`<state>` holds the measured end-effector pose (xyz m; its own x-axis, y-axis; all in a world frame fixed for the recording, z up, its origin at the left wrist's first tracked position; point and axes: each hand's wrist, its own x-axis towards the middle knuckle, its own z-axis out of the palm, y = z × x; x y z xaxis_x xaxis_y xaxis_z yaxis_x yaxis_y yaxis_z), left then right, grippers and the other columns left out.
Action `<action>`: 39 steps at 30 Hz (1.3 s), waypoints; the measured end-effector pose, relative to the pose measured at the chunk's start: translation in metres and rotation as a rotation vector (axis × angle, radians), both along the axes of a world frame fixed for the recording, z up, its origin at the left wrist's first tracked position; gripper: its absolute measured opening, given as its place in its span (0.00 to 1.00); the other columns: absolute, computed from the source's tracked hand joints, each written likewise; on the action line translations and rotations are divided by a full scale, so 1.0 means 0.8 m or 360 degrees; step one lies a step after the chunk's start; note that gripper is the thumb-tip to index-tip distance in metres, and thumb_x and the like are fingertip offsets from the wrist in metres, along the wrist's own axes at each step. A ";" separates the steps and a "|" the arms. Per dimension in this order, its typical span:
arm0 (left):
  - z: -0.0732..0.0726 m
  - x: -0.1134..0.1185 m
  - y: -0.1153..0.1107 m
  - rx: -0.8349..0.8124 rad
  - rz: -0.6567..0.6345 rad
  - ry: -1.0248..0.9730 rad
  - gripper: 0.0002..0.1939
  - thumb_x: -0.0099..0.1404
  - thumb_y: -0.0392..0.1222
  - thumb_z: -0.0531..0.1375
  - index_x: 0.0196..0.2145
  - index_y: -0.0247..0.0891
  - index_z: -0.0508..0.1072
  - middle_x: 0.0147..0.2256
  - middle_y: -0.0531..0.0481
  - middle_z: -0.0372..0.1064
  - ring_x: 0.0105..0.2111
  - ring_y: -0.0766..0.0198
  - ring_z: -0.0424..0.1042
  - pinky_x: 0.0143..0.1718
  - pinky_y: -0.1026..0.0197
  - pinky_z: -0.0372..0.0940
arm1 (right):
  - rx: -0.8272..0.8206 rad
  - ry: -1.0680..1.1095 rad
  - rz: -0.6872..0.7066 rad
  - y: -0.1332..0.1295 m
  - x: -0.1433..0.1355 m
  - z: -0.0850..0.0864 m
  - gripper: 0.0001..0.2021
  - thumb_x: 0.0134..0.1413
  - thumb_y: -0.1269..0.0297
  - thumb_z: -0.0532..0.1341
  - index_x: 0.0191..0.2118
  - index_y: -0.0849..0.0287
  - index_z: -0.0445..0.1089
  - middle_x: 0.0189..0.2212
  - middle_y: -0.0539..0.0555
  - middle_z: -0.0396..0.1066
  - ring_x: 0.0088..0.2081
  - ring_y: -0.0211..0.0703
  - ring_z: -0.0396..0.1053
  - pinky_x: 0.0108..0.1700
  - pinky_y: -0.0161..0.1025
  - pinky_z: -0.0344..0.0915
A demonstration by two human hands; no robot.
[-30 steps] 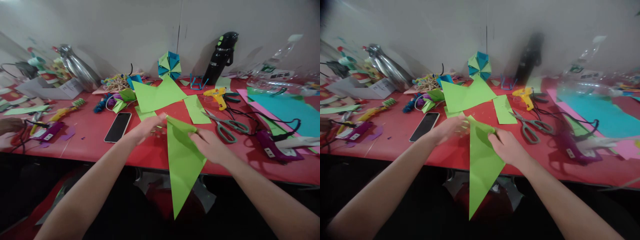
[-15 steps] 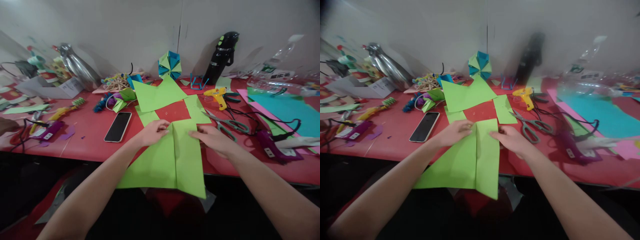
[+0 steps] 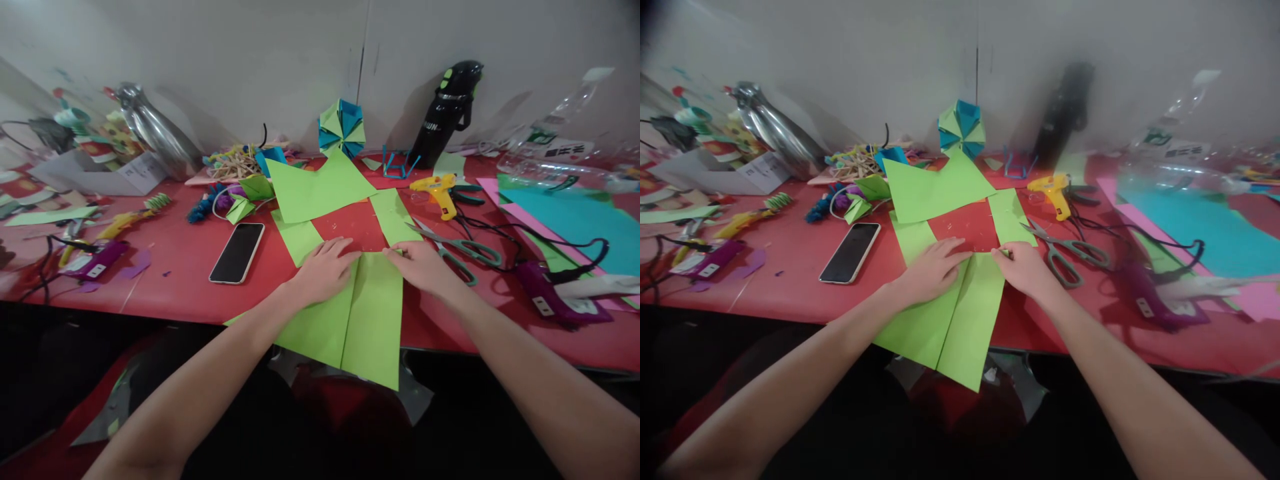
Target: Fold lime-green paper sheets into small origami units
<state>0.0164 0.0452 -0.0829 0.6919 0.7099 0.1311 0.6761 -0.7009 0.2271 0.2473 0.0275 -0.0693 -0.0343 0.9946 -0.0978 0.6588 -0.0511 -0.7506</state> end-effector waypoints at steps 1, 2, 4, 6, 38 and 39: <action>-0.003 0.000 0.000 0.0001 0.0008 -0.0006 0.24 0.72 0.38 0.48 0.63 0.38 0.66 0.68 0.41 0.55 0.68 0.49 0.53 0.68 0.43 0.50 | -0.0001 -0.0075 0.0001 0.000 0.001 0.000 0.17 0.59 0.52 0.58 0.27 0.58 0.71 0.14 0.46 0.58 0.18 0.37 0.54 0.23 0.38 0.48; -0.005 0.000 0.000 0.0004 0.0016 -0.0014 0.24 0.73 0.39 0.47 0.63 0.38 0.66 0.68 0.42 0.55 0.68 0.50 0.53 0.68 0.43 0.49 | -0.0010 -0.0136 0.0001 0.000 0.001 0.000 0.16 0.58 0.52 0.58 0.27 0.59 0.72 0.15 0.47 0.60 0.19 0.38 0.56 0.23 0.38 0.50; -0.007 -0.001 0.001 0.0009 0.0024 -0.0019 0.24 0.73 0.39 0.47 0.64 0.38 0.66 0.68 0.42 0.55 0.69 0.50 0.52 0.69 0.43 0.48 | -0.0043 -0.0211 -0.0007 -0.001 0.002 0.002 0.15 0.58 0.53 0.59 0.28 0.58 0.72 0.16 0.49 0.65 0.20 0.39 0.61 0.25 0.38 0.54; -0.008 -0.001 0.001 0.0000 0.0021 -0.0002 0.24 0.73 0.40 0.46 0.64 0.38 0.66 0.68 0.43 0.55 0.69 0.50 0.51 0.69 0.43 0.46 | -0.0105 -0.0223 -0.0009 -0.005 0.001 0.005 0.14 0.57 0.54 0.59 0.26 0.57 0.70 0.17 0.50 0.68 0.19 0.40 0.64 0.27 0.39 0.59; 0.008 -0.003 -0.001 -0.0052 0.0105 0.0173 0.27 0.76 0.44 0.43 0.68 0.37 0.59 0.71 0.45 0.49 0.71 0.48 0.46 0.70 0.38 0.42 | -0.0334 0.0521 -0.0109 -0.020 -0.009 -0.008 0.15 0.61 0.58 0.59 0.25 0.60 0.69 0.15 0.53 0.71 0.15 0.36 0.66 0.16 0.32 0.56; 0.006 -0.005 -0.002 -0.0087 0.0124 0.0204 0.28 0.76 0.45 0.42 0.69 0.38 0.56 0.72 0.46 0.45 0.72 0.48 0.43 0.70 0.37 0.40 | -0.0343 0.0478 -0.0098 -0.019 -0.008 -0.009 0.16 0.62 0.58 0.59 0.25 0.60 0.69 0.15 0.53 0.71 0.14 0.36 0.66 0.16 0.31 0.56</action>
<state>0.0127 0.0440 -0.0779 0.6431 0.7657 0.0050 0.7538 -0.6342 0.1720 0.2407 0.0124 -0.0763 -0.0339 0.9534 -0.2999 0.4019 -0.2617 -0.8775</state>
